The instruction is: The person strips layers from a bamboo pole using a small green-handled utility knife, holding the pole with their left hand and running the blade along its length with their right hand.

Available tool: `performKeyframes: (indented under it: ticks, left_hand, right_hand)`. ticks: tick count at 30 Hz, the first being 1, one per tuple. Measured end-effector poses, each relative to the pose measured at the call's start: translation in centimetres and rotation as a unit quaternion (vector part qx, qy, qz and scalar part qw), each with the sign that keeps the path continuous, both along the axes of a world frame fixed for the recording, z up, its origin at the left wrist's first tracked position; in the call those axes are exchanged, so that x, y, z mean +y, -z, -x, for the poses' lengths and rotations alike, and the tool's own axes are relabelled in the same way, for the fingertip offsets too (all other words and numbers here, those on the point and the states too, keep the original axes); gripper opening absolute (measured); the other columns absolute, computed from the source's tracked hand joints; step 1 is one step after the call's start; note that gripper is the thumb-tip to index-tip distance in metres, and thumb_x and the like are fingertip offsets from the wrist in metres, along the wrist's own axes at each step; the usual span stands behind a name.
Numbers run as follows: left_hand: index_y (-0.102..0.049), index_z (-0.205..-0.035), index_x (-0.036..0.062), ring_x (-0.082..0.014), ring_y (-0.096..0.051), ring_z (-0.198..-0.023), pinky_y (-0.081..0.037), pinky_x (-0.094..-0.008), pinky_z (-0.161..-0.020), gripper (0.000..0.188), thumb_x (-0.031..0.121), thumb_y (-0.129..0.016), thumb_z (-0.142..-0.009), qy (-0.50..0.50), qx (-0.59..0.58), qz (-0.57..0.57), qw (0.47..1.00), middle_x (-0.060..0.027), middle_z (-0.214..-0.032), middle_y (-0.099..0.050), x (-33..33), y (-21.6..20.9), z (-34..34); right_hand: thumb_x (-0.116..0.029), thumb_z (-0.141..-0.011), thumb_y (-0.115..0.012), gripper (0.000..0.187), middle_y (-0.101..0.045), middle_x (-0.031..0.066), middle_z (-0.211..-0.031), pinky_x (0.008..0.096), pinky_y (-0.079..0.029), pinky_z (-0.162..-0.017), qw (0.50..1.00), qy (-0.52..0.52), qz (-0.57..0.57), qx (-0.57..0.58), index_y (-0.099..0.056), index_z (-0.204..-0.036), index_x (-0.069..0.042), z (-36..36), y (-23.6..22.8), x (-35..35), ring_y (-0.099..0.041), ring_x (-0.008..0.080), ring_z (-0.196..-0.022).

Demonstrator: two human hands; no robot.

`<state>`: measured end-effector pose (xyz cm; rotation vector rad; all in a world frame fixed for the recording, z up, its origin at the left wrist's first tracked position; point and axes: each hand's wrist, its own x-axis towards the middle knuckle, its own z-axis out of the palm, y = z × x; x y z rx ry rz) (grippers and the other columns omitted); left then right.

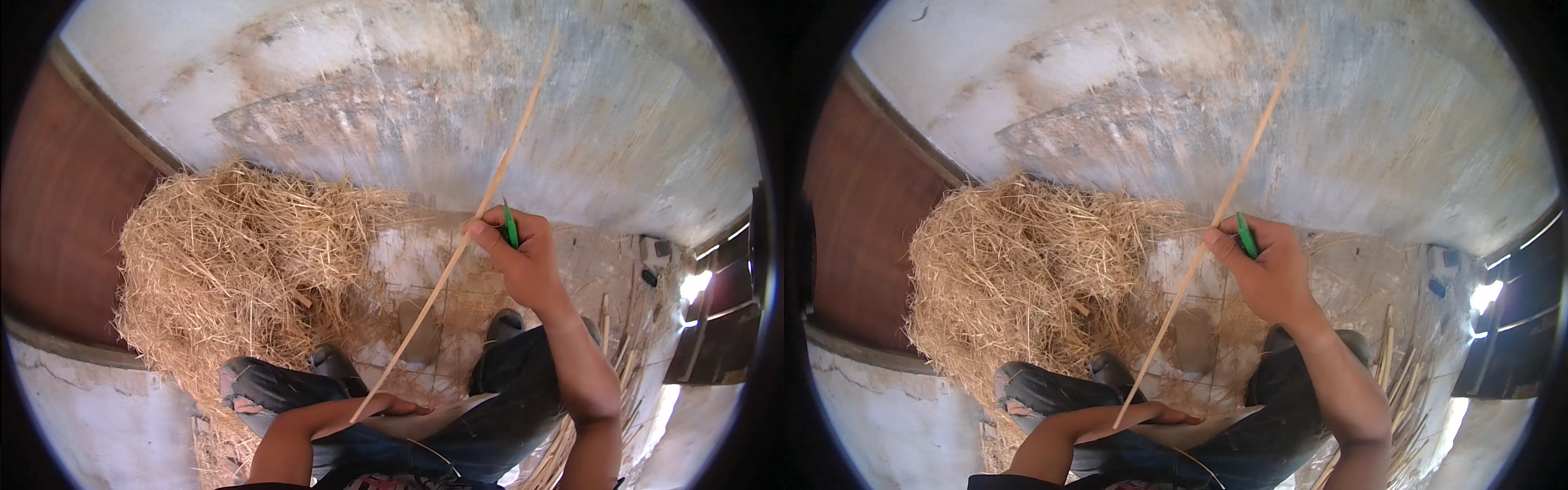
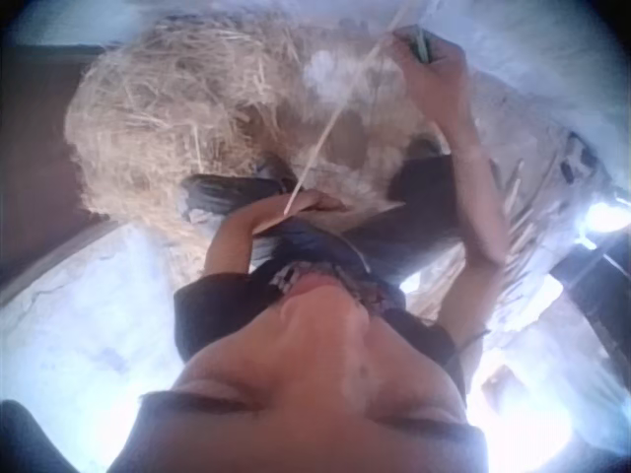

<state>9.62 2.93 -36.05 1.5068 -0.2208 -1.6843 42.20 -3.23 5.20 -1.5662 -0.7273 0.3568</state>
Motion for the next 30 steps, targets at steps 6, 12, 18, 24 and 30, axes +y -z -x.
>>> performKeyframes:
  ticks: [6, 12, 18, 24, 30]
  left_hand:
    - [-0.036, -0.156, 0.0059, -0.0282, -0.029, -0.151, -0.022, -0.0423, -0.122, 0.092, 0.075, -0.026, -0.097, -0.113, 0.16, 0.037, 0.98, -0.015, -0.164, -0.03, -1.6, -0.6, 1.8]
    - [-0.038, -0.155, 0.0061, -0.0282, -0.031, -0.15, -0.022, -0.0423, -0.122, 0.102, 0.085, -0.024, -0.092, -0.149, 0.239, 0.068, 0.957, -0.0153, -0.163, -0.033, -6.5, 0.5, 6.4]
    - [-0.036, -0.155, 0.0026, -0.0289, -0.038, -0.146, -0.026, -0.0408, -0.121, 0.092, 0.075, -0.026, -0.099, -0.111, 0.098, 0.119, 0.982, -0.0164, -0.159, -0.039, -10.4, 6.5, 10.5]
    - [-0.062, -0.135, 0.0101, -0.0361, -0.059, -0.126, -0.048, -0.0486, -0.102, 0.064, 0.062, -0.045, -0.101, -0.206, -0.269, -0.073, 0.938, -0.0214, -0.134, -0.063, -4.0, 3.0, 4.4]
    - [-0.053, -0.141, 0.0029, -0.027, -0.064, -0.116, -0.046, -0.0412, -0.103, 0.073, 0.063, -0.041, -0.102, -0.645, -0.358, -0.053, 0.673, -0.0156, -0.124, -0.068, 1.0, -21.4, -1.3]
  right_hand:
    - [-0.023, -0.097, -0.071, 0.034, -0.037, 0.0016, -0.056, 0.032, -0.029, -0.049, 0.996, -0.021, 0.067, -0.061, -0.057, -0.075, -0.001, 0.4, -0.2, 1.6, -0.032, 0.0094, -0.054]
    - [-0.017, -0.095, -0.073, 0.033, -0.037, 0.0065, -0.055, 0.0335, -0.028, -0.048, 0.99, -0.023, 0.134, -0.037, -0.054, -0.073, -0.002, 2.0, 0.1, -0.5, -0.032, 0.0139, -0.052]
    - [-0.01, -0.096, -0.07, 0.016, -0.051, -0.0045, -0.063, 0.0244, -0.03, -0.052, 0.977, -0.045, 0.155, -0.137, -0.066, -0.088, 0.003, 6.9, -1.2, -5.4, -0.04, 0.0032, -0.059]
    - [-0.018, -0.096, -0.073, 0.02, -0.047, -0.0078, -0.062, 0.0238, -0.03, -0.053, 0.994, 0.062, 0.012, -0.094, -0.068, -0.088, 0.0, 11.8, -3.4, -9.6, -0.038, 0.0026, -0.06]
    - [-0.02, -0.097, -0.071, 0.019, -0.047, -0.0089, -0.06, 0.0226, -0.027, -0.049, 0.992, 0.047, -0.04, -0.108, -0.07, -0.09, -0.002, 17.1, -5.7, -13.4, -0.038, 0.0007, -0.054]
